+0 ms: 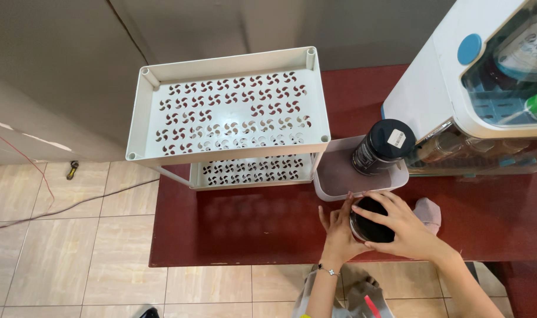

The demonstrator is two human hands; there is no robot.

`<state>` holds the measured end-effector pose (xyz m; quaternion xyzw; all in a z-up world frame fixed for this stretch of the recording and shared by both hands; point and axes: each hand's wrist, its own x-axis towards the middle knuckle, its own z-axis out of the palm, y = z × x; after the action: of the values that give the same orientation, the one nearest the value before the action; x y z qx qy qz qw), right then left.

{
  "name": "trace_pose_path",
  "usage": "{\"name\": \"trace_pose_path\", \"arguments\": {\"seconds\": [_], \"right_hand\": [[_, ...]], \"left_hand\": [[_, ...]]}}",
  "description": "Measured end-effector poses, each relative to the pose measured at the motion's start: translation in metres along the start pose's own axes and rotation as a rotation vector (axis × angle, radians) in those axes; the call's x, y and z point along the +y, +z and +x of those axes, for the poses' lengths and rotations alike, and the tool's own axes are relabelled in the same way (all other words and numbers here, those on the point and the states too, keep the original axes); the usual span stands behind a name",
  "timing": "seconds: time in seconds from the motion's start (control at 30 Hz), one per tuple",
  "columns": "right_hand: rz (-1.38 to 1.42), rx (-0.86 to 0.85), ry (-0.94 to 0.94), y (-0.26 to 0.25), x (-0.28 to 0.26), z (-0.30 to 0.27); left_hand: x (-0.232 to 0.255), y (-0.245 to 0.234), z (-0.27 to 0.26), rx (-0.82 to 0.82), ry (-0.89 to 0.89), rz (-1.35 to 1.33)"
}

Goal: The person wipes the exterior of two black supplement containers with a cloth on a red table, then places them into a small plastic bin. The person also opens a silver travel mug and places it on the table.

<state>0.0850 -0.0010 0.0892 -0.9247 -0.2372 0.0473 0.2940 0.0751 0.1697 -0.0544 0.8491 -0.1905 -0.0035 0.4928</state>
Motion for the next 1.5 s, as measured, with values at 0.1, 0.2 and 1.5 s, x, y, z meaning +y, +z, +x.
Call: {"name": "trace_pose_path", "arguments": {"seconds": [0.1, 0.2, 1.5], "right_hand": [[-0.046, 0.054, 0.064, 0.008, -0.006, -0.005], [-0.101, 0.140, 0.121, 0.015, -0.014, -0.009], [-0.250, 0.162, -0.191, -0.001, -0.020, 0.016]], "left_hand": [[-0.001, 0.001, -0.001, -0.004, 0.049, 0.079], [0.000, 0.004, -0.003, 0.036, 0.053, 0.026], [0.004, 0.020, -0.011, 0.147, 0.015, 0.067]]}}
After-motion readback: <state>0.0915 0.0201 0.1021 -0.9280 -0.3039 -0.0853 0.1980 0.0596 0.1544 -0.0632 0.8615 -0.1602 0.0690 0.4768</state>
